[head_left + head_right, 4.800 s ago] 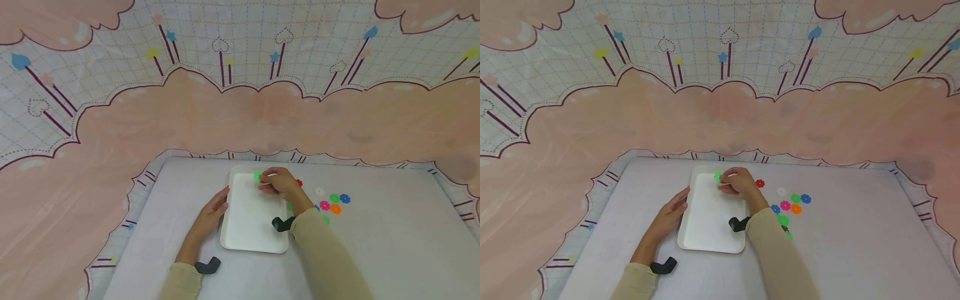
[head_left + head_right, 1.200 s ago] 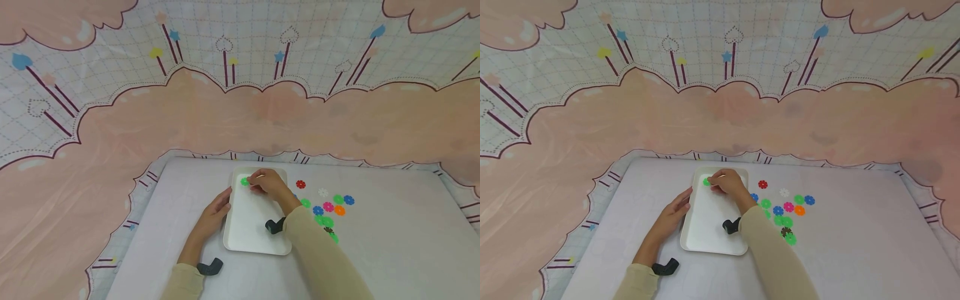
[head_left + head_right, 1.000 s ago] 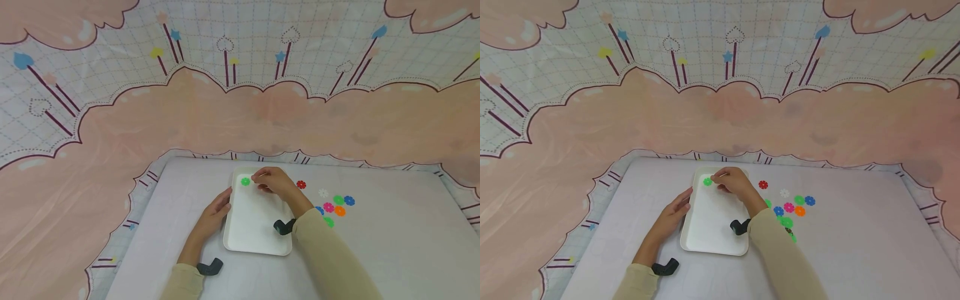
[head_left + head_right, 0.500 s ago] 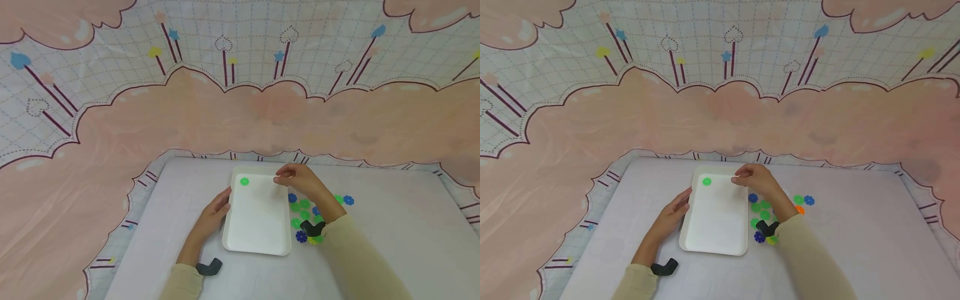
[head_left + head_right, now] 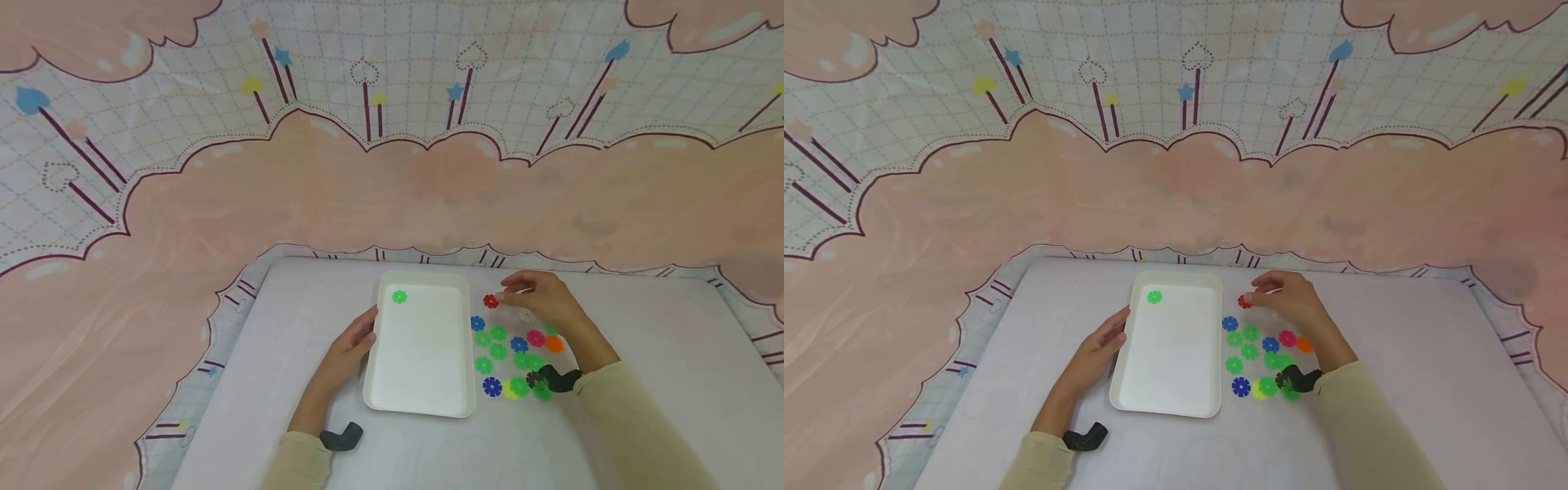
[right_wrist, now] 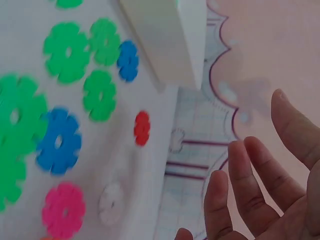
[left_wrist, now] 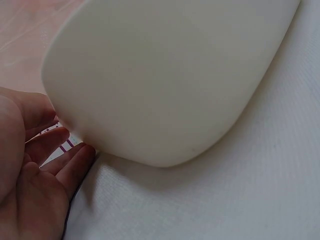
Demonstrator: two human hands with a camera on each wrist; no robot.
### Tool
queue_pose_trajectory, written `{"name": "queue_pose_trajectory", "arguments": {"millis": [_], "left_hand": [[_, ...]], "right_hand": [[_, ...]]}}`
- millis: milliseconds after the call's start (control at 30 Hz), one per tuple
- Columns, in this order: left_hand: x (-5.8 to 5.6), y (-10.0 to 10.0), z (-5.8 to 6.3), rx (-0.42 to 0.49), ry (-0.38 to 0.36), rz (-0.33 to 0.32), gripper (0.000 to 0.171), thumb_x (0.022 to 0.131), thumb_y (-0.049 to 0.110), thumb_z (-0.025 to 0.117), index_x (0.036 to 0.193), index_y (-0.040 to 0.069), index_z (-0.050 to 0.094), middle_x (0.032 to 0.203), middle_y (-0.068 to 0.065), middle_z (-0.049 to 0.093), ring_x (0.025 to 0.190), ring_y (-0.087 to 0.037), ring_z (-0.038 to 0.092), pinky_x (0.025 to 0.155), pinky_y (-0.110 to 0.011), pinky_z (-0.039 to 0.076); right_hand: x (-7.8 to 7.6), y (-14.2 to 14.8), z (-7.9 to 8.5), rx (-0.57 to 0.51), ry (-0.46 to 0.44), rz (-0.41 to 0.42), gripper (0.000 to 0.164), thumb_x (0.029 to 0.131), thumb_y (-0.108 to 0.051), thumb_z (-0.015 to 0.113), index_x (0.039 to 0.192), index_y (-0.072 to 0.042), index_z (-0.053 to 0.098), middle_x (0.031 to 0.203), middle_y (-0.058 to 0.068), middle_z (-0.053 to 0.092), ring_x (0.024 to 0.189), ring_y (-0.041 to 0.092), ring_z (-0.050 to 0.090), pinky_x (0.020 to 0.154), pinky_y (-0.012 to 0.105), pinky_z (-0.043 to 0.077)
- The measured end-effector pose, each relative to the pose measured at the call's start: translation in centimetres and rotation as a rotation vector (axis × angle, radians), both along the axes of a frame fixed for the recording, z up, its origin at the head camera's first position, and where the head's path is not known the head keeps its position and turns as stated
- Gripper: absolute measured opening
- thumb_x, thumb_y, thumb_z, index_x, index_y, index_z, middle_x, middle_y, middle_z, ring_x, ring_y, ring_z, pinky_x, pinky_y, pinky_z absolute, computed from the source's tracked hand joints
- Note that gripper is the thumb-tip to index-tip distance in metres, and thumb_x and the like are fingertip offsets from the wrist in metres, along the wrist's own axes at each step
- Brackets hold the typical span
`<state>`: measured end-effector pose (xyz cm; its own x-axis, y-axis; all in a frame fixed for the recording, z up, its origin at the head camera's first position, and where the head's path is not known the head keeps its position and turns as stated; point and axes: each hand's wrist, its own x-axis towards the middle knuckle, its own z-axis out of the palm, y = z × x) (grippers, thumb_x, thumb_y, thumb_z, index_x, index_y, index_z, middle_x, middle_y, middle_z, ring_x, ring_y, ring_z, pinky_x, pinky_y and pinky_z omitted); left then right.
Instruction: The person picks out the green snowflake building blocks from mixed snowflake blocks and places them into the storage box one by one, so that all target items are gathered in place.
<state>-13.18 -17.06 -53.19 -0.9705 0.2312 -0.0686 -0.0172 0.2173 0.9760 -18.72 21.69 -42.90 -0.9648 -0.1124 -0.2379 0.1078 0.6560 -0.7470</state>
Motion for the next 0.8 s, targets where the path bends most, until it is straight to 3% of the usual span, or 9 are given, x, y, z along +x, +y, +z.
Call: {"name": "queue_pose_trajectory", "arguments": {"millis": [233,800], "left_hand": [[0.0,0.0,0.0,0.011,0.001,-0.005,0.054,0.106,0.018,0.056,0.157,0.022,0.041,0.164,0.005,0.037,0.152,-0.024,0.038,0.123,-0.049,0.033],[0.1,0.1,0.2,0.010,-0.010,0.004,0.053,0.106,0.018,0.056,0.157,0.023,0.042,0.164,0.004,0.039,0.151,-0.025,0.039,0.122,-0.050,0.035]], "right_hand": [[0.2,3.0,-0.8,0.077,-0.010,-0.030,0.058,0.091,-0.045,0.076,0.134,-0.009,0.064,0.129,0.017,0.067,0.123,0.039,0.057,0.097,0.052,0.056],[0.6,8.2,-3.6,0.211,-0.099,0.017,0.064,0.090,-0.053,0.073,0.135,-0.008,0.063,0.129,0.021,0.065,0.119,0.042,0.056,0.091,0.055,0.056]]}}
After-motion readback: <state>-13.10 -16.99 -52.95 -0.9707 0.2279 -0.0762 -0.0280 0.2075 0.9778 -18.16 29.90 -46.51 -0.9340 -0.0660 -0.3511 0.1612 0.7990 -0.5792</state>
